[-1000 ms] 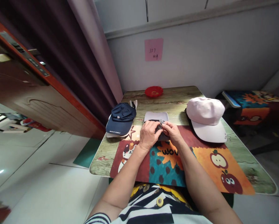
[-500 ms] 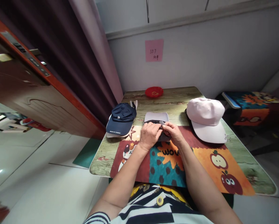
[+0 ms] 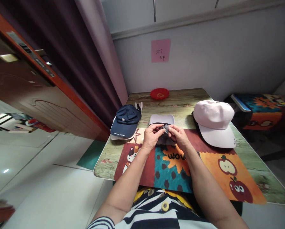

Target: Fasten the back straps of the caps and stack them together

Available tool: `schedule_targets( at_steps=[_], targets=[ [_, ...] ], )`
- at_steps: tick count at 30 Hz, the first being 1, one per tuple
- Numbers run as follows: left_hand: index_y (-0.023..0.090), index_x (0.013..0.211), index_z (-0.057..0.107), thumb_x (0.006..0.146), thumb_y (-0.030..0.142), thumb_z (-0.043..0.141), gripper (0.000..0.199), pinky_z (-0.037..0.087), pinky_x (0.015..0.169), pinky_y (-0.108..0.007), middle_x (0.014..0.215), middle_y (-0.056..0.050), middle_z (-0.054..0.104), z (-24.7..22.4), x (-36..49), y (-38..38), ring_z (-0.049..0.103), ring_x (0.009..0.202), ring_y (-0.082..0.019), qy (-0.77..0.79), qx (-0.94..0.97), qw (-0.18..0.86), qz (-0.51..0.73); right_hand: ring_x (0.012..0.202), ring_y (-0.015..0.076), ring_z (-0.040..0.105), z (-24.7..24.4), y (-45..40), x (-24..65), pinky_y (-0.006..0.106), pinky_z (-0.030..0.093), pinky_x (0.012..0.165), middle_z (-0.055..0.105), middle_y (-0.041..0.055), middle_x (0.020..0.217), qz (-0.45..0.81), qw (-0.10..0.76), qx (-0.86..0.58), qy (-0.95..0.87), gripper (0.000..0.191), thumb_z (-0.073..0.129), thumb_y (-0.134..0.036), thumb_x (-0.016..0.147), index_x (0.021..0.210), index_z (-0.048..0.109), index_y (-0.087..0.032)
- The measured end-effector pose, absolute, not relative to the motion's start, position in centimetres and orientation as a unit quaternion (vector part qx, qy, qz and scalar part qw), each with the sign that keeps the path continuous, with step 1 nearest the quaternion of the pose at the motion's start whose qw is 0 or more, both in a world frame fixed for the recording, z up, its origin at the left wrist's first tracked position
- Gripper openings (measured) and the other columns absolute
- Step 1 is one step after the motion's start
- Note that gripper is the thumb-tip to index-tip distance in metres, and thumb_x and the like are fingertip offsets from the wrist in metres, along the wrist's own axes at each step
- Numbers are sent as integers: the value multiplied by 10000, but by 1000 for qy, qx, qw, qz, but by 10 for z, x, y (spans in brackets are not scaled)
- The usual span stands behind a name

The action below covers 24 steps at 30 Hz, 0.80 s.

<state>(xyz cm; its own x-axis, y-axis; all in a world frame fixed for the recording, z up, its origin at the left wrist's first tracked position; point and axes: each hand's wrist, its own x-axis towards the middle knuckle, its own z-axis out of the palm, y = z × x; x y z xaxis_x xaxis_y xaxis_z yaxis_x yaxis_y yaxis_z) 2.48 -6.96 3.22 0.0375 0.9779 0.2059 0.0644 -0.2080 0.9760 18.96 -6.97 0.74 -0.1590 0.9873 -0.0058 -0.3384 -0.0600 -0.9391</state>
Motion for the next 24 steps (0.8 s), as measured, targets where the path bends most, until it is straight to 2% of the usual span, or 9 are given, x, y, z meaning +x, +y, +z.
schedule_targets(
  at_steps=[4,19,24],
  targets=[
    [180,987,777,744,336,796,289,519,732,-276,978,-72,747,30,26,-69,642,774,-150,453,579,426,527,430,62,333,9,-70,189,218,196,407,574,-40,608,617,536,-367,-444,331,727,-508,804,779,607,-200],
    [194,1012,779,778,297,772,256,525,732,-272,1012,-69,725,34,24,-73,645,792,-149,460,630,374,502,423,64,335,14,-73,190,212,206,404,537,-51,572,662,485,-348,-453,343,723,-501,805,718,574,-204],
    [207,1014,774,808,266,746,216,547,797,-303,1032,-72,736,45,19,-77,677,887,-179,440,683,348,467,433,78,338,15,-73,193,224,214,409,501,-53,541,656,475,-353,-469,356,733,-515,784,697,569,-211]
  ],
)
